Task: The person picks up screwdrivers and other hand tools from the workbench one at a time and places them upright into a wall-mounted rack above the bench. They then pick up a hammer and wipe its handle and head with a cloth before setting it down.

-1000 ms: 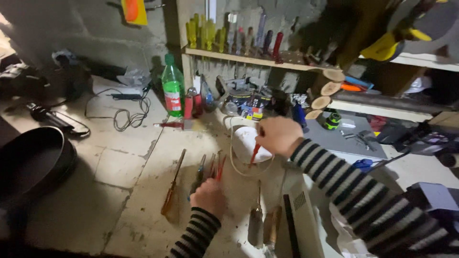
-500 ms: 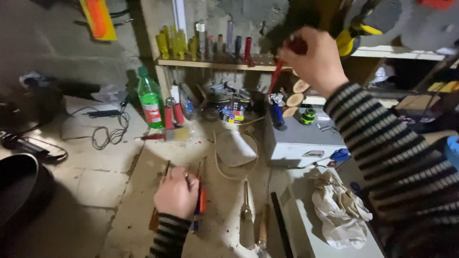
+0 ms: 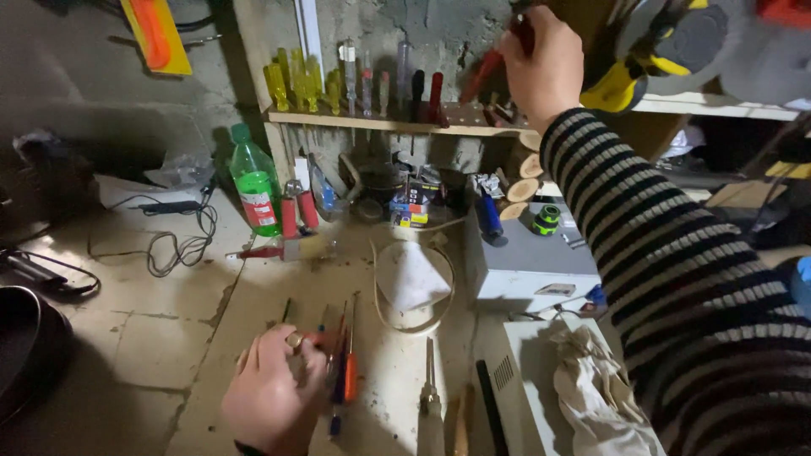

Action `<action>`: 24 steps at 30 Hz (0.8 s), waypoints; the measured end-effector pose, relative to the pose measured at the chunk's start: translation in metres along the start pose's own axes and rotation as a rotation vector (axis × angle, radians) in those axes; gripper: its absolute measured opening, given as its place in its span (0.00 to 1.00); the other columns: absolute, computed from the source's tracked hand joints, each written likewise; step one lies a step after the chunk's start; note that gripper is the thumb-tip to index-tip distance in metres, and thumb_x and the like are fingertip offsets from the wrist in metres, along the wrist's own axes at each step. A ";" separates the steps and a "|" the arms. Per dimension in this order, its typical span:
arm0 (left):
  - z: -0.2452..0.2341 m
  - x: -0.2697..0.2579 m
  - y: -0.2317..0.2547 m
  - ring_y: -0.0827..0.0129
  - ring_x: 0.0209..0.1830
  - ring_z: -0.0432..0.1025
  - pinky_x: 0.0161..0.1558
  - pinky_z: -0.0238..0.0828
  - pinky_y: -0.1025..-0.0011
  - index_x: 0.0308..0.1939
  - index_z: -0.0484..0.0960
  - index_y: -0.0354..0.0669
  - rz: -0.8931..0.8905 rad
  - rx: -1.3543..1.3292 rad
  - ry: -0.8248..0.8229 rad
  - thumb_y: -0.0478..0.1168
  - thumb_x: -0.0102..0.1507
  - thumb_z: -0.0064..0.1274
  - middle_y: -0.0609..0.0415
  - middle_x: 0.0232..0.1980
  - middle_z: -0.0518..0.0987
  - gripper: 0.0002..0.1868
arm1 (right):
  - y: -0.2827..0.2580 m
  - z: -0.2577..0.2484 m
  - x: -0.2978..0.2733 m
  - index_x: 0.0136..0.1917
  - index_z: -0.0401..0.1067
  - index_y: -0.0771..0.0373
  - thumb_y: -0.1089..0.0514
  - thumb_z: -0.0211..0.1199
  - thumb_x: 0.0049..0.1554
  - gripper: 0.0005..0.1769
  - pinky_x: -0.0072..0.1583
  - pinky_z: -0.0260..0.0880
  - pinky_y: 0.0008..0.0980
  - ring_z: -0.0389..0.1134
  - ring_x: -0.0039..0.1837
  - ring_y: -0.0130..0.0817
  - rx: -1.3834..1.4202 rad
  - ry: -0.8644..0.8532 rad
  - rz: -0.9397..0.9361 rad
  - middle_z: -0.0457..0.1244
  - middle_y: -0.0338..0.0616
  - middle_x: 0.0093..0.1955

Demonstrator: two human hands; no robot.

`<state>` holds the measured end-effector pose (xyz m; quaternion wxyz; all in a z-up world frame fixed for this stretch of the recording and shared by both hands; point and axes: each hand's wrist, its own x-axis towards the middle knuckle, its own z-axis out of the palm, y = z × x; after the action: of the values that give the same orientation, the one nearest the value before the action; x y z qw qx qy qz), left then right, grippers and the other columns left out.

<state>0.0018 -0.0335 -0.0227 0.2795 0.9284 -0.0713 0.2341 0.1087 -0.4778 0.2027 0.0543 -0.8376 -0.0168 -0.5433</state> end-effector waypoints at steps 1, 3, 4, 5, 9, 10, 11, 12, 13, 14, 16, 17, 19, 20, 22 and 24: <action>-0.001 0.002 0.000 0.63 0.42 0.75 0.34 0.71 0.59 0.48 0.82 0.59 -0.005 0.002 0.002 0.50 0.58 0.50 0.65 0.39 0.81 0.16 | 0.000 0.005 0.000 0.45 0.67 0.67 0.61 0.64 0.64 0.10 0.38 0.59 0.47 0.66 0.39 0.55 0.005 -0.001 -0.003 0.66 0.56 0.39; -0.003 0.008 -0.001 0.60 0.46 0.75 0.37 0.71 0.55 0.50 0.81 0.58 -0.088 0.032 -0.120 0.52 0.58 0.50 0.65 0.42 0.81 0.18 | 0.000 0.016 0.002 0.52 0.72 0.68 0.59 0.64 0.67 0.09 0.43 0.66 0.48 0.71 0.47 0.56 0.047 -0.053 0.094 0.70 0.59 0.48; 0.017 0.008 -0.028 0.60 0.46 0.75 0.37 0.71 0.55 0.50 0.81 0.58 -0.093 0.033 -0.117 0.52 0.58 0.50 0.65 0.42 0.81 0.18 | 0.004 0.024 0.004 0.52 0.72 0.68 0.59 0.64 0.67 0.09 0.43 0.66 0.48 0.71 0.47 0.56 0.052 -0.054 0.090 0.70 0.59 0.48; 0.038 0.009 -0.055 0.57 0.54 0.74 0.46 0.72 0.54 0.58 0.76 0.63 -0.032 0.047 -0.212 0.52 0.56 0.51 0.64 0.53 0.79 0.24 | 0.008 0.032 0.004 0.51 0.72 0.67 0.58 0.64 0.64 0.09 0.42 0.64 0.51 0.70 0.47 0.60 0.016 -0.062 0.117 0.70 0.59 0.47; -0.013 0.062 -0.007 0.66 0.82 0.53 0.79 0.49 0.61 0.75 0.63 0.77 -0.629 -0.024 -0.858 0.42 0.68 0.16 0.63 0.81 0.59 0.34 | 0.018 0.053 0.007 0.47 0.69 0.68 0.59 0.59 0.66 0.09 0.36 0.61 0.51 0.68 0.40 0.58 0.022 -0.091 0.140 0.68 0.60 0.41; 0.006 0.050 -0.026 0.66 0.82 0.53 0.79 0.49 0.61 0.75 0.63 0.77 -0.633 -0.025 -0.857 0.42 0.68 0.16 0.63 0.81 0.59 0.34 | 0.020 0.056 0.011 0.47 0.69 0.68 0.59 0.59 0.66 0.09 0.36 0.61 0.51 0.68 0.40 0.58 0.025 -0.093 0.138 0.68 0.60 0.41; 0.024 0.036 -0.046 0.64 0.79 0.57 0.74 0.56 0.60 0.73 0.64 0.71 -0.337 0.067 -0.662 0.35 0.62 0.29 0.60 0.77 0.64 0.36 | 0.021 0.060 0.013 0.52 0.72 0.69 0.58 0.60 0.65 0.11 0.39 0.64 0.53 0.69 0.44 0.62 -0.007 -0.091 0.154 0.69 0.62 0.45; 0.041 0.022 -0.066 0.63 0.76 0.61 0.68 0.64 0.60 0.72 0.65 0.65 -0.048 0.155 -0.457 0.28 0.56 0.42 0.58 0.73 0.69 0.41 | 0.022 0.063 0.015 0.58 0.74 0.70 0.56 0.61 0.65 0.15 0.43 0.67 0.56 0.71 0.48 0.66 -0.039 -0.089 0.170 0.71 0.64 0.49; 0.034 0.023 -0.055 0.63 0.76 0.61 0.68 0.64 0.60 0.72 0.65 0.65 -0.050 0.156 -0.458 0.28 0.56 0.42 0.58 0.73 0.69 0.41 | 0.028 0.068 0.017 0.58 0.74 0.70 0.56 0.61 0.65 0.15 0.43 0.67 0.56 0.71 0.48 0.66 -0.037 -0.091 0.171 0.71 0.64 0.49; 0.027 0.023 -0.044 0.62 0.69 0.68 0.61 0.70 0.61 0.68 0.71 0.61 0.015 0.136 -0.333 0.31 0.58 0.46 0.57 0.64 0.75 0.33 | 0.034 0.073 0.019 0.56 0.73 0.71 0.57 0.61 0.67 0.13 0.42 0.68 0.54 0.71 0.47 0.62 -0.022 -0.080 0.142 0.70 0.63 0.48; 0.029 0.022 -0.044 0.62 0.61 0.75 0.54 0.77 0.62 0.63 0.76 0.57 0.077 0.117 -0.210 0.34 0.61 0.51 0.56 0.55 0.82 0.26 | 0.045 0.082 0.019 0.54 0.72 0.71 0.58 0.62 0.68 0.11 0.42 0.69 0.51 0.71 0.46 0.58 -0.006 -0.072 0.116 0.70 0.61 0.47; 0.039 0.022 -0.054 0.60 0.66 0.72 0.58 0.74 0.60 0.64 0.75 0.62 0.068 0.166 -0.273 0.40 0.59 0.51 0.57 0.61 0.79 0.28 | 0.049 0.088 0.020 0.51 0.71 0.69 0.58 0.63 0.67 0.10 0.40 0.66 0.50 0.70 0.43 0.57 -0.007 -0.069 0.131 0.69 0.59 0.44; 0.141 0.055 -0.132 0.58 0.72 0.68 0.63 0.71 0.59 0.65 0.73 0.67 0.056 0.218 -0.338 0.46 0.58 0.52 0.57 0.66 0.76 0.30 | 0.052 0.094 0.020 0.48 0.69 0.68 0.58 0.63 0.66 0.09 0.37 0.62 0.50 0.68 0.41 0.56 -0.005 -0.067 0.146 0.68 0.57 0.41; 0.221 0.077 -0.193 0.55 0.78 0.58 0.70 0.57 0.53 0.72 0.68 0.62 -0.561 0.274 -0.719 0.62 0.56 0.52 0.52 0.75 0.67 0.39 | 0.051 0.096 0.020 0.50 0.70 0.69 0.60 0.62 0.67 0.09 0.38 0.65 0.50 0.69 0.42 0.57 0.014 -0.068 0.116 0.69 0.59 0.44; 0.307 0.088 -0.254 0.51 0.83 0.48 0.77 0.42 0.48 0.78 0.63 0.57 -1.200 0.316 -1.068 0.79 0.55 0.53 0.47 0.83 0.58 0.54 | 0.051 0.100 0.018 0.52 0.70 0.71 0.61 0.61 0.68 0.08 0.38 0.67 0.49 0.70 0.44 0.57 0.035 -0.070 0.087 0.69 0.62 0.46; 0.334 0.084 -0.277 0.49 0.85 0.35 0.79 0.34 0.47 0.82 0.49 0.53 -1.354 0.323 -1.073 0.79 0.54 0.54 0.46 0.86 0.40 0.63 | 0.050 0.106 0.017 0.49 0.69 0.69 0.62 0.59 0.68 0.07 0.34 0.61 0.46 0.66 0.38 0.50 0.056 -0.114 0.119 0.67 0.57 0.41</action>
<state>0.2810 0.0128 -0.3627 0.1523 0.7844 0.4069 -0.4426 0.2162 -0.5169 0.1722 0.1089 -0.8648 0.0146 -0.4899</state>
